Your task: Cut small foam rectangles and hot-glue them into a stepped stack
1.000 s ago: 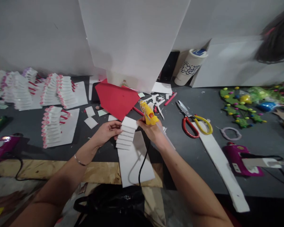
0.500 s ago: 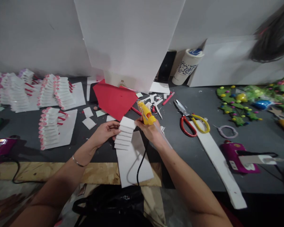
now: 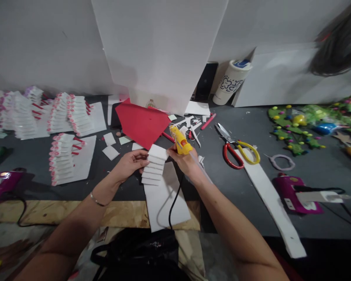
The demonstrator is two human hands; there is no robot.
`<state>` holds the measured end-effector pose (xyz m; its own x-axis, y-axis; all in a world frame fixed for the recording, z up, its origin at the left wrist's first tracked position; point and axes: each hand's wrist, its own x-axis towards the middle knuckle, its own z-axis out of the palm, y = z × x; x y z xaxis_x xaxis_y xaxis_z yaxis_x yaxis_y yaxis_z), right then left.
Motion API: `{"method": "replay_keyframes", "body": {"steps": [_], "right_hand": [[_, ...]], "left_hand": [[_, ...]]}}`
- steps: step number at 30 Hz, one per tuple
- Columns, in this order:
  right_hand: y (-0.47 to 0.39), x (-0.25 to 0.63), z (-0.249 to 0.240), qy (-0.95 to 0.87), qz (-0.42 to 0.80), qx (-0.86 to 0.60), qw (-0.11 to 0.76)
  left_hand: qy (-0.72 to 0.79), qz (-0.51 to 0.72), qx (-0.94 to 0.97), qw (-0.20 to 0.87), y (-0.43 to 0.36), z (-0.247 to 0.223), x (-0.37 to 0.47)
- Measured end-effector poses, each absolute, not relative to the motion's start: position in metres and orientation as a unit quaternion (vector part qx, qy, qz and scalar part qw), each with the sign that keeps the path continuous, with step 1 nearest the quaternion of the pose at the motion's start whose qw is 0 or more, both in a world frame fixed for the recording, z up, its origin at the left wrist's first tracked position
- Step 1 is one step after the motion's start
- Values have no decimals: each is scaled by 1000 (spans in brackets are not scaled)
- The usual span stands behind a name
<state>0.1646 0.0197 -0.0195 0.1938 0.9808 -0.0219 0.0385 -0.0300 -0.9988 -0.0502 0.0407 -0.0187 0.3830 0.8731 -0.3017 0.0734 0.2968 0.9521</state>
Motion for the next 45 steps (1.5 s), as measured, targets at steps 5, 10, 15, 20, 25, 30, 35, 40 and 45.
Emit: {"method": "replay_keyframes", "body": {"steps": [5,10,15,20,25,30,35,40,45], "right_hand": [[20,166,-20,-461,450,-573,507],[20,163,-21,-454,449,-564,524],[20,162,-23,-449,446,-565,530],[21,163,-24,-452,444,-574,519],[21,163,-24,-452,440,-574,521],[20,163,-22,-451,450,-579,509],[19,163,-20,-443,463,-579,504],[19,159,-31,-430,490,-538,534],[16,154,-42,-435,510,-518,531]], "left_hand": [[465,300,514,655,41,-18,-50],[466,305,510,655,41,-18,-50],[460,304,512,658,41,-18,-51],[466,304,507,659,41,-17,-51],[470,302,506,657,40,-15,-50],[466,303,506,659,40,-14,-50],[469,321,507,649,42,-13,-51],[458,351,487,655,42,-16,-50],[446,374,443,681,42,-21,-47]]}}
